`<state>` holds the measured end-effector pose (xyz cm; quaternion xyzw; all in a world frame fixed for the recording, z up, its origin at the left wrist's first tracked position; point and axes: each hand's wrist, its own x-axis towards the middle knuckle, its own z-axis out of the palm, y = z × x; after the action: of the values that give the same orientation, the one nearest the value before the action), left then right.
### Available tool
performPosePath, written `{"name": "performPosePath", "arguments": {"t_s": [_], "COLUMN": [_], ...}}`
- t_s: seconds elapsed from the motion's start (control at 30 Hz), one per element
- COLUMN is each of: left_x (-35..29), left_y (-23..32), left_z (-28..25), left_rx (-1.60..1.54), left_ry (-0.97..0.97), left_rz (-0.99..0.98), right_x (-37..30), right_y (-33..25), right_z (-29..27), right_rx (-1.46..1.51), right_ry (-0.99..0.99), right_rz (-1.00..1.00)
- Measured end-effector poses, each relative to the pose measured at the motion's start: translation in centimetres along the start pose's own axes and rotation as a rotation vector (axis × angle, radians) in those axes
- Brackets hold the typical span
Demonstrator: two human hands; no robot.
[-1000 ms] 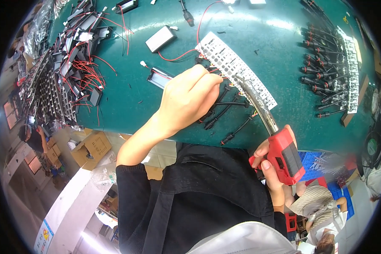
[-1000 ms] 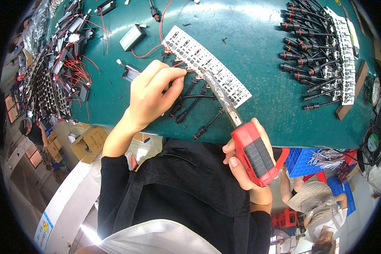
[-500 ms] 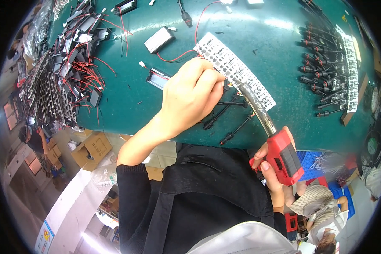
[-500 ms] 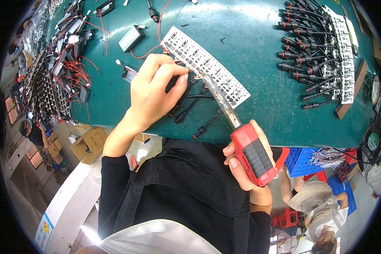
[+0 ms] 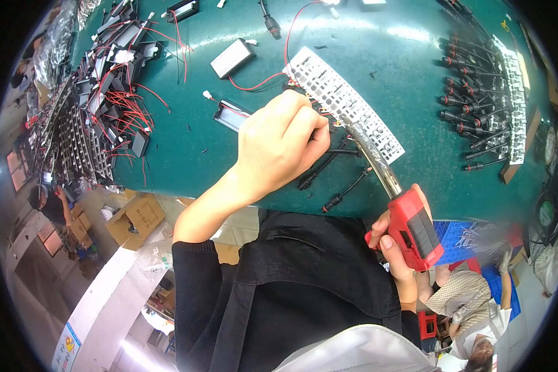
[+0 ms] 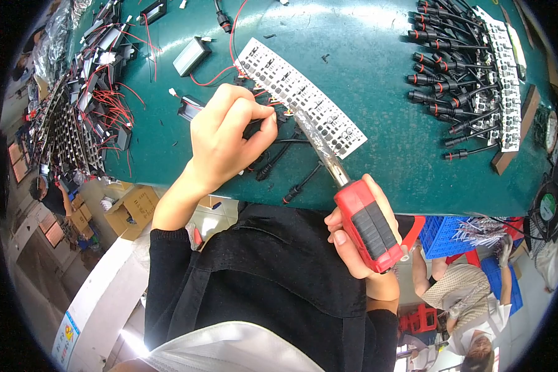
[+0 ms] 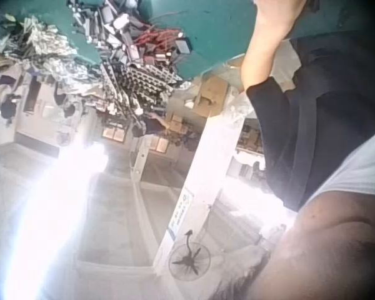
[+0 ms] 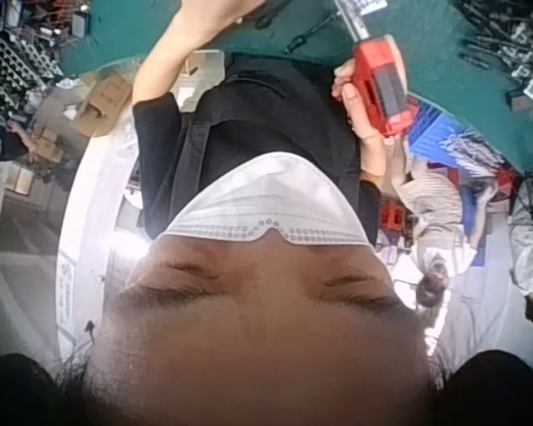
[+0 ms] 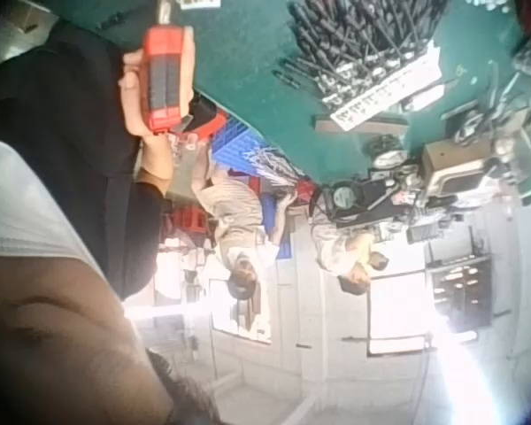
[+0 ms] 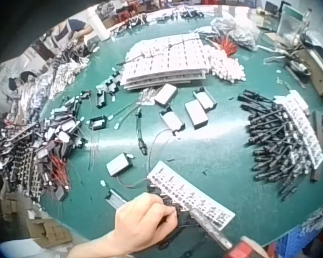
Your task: The person attaches wires from battery packs onto a circuit board strip using a soldering iron by hand.
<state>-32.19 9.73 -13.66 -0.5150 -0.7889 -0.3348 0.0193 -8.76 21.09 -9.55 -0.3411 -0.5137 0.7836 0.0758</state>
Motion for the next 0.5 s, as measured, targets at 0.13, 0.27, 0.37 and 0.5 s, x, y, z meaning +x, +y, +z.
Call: {"name": "performPosePath", "arguments": {"t_s": [0.13, 0.27, 0.37, 0.5], "left_x": [0.03, -0.01, -0.07, -0.19], "left_y": [0.10, 0.16, 0.18, 0.20], "left_z": [-0.03, -0.03, 0.19, 0.29], "left_rx": [0.014, 0.033, 0.053, 0.056], "left_ry": [0.000, 0.010, 0.000, 0.007], "left_rz": [0.001, 0.002, 0.006, 0.017], "right_x": [0.32, 0.31, 0.35, 0.51], "right_y": [0.11, 0.04, 0.07, 0.14], "right_z": [0.09, 0.05, -0.19, 0.13], "right_rx": [-0.019, -0.069, -0.104, -0.021], "right_ry": [-0.007, -0.002, -0.012, -0.019], "right_rz": [-0.016, -0.003, -0.014, -0.071]}}
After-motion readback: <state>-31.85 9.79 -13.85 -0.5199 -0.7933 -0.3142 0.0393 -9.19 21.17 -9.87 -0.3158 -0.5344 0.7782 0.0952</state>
